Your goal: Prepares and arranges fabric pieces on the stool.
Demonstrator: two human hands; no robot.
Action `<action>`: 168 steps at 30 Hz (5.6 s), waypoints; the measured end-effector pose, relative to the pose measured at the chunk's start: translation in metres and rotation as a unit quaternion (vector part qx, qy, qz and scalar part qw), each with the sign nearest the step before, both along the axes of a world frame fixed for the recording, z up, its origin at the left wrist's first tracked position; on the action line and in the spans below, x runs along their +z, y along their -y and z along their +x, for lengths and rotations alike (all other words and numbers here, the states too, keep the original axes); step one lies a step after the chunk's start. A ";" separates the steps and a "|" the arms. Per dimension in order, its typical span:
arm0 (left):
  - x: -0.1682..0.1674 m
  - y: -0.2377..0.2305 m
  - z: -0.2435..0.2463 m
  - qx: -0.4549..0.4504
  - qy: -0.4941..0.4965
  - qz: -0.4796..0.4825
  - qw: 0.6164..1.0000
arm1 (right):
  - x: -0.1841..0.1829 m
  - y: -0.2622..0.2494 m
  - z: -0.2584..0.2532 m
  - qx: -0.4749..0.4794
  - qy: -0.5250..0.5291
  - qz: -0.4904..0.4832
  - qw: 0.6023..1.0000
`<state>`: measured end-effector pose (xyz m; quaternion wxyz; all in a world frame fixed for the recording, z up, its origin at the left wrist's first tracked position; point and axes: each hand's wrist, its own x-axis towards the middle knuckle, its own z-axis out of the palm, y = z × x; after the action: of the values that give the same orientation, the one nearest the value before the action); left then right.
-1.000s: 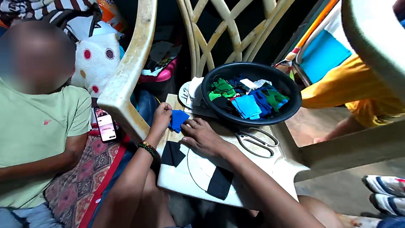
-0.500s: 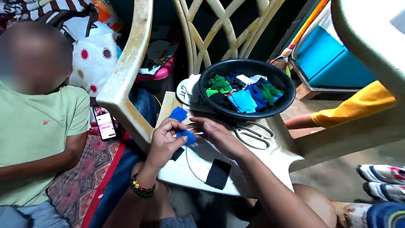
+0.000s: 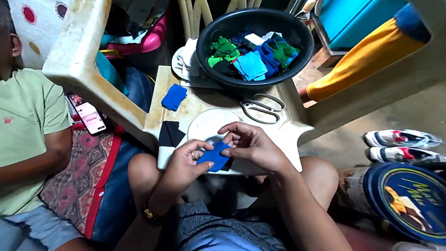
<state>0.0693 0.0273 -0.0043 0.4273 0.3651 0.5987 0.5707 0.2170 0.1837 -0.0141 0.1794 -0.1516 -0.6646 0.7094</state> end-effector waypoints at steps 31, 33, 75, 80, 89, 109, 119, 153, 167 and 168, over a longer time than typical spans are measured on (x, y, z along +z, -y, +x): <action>-0.023 -0.001 0.023 0.087 -0.328 -0.028 0.940 | -0.025 -0.001 -0.003 -0.069 0.070 0.251 0.963; -0.023 0.004 0.019 0.087 -0.321 -0.022 0.943 | -0.024 -0.001 -0.003 -0.069 0.071 0.252 0.963; -0.044 0.014 0.003 0.084 -0.398 0.035 0.913 | -0.027 -0.001 -0.004 -0.076 0.062 0.239 0.966; -0.043 0.015 0.006 0.076 -0.411 0.020 0.908 | -0.027 -0.002 -0.004 -0.079 0.063 0.240 0.966; -0.038 0.015 0.008 0.042 -0.445 -0.001 0.895 | -0.029 -0.001 -0.005 -0.081 0.059 0.254 0.962; -0.046 0.007 0.021 0.119 -0.493 0.033 0.862 | -0.024 0.018 -0.004 -0.083 -0.026 0.424 0.901; -0.035 0.012 -0.001 0.154 -0.427 0.073 0.888 | -0.028 0.020 -0.009 -0.027 0.006 0.440 0.898; -0.013 -0.018 -0.003 0.001 0.071 0.095 0.993 | -0.023 -0.002 -0.001 -0.006 0.028 0.176 0.984; -0.006 -0.002 -0.005 0.042 -0.041 -0.020 0.998 | -0.026 0.003 -0.005 -0.050 0.003 0.150 0.987; -0.007 0.000 -0.004 0.054 -0.068 -0.031 0.996 | -0.027 0.004 -0.006 -0.056 0.002 0.165 0.985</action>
<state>0.0652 0.0269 -0.0113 0.3649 0.3571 0.6627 0.5479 0.2115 0.1796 -0.0412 0.2400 -0.1582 -0.7631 0.5788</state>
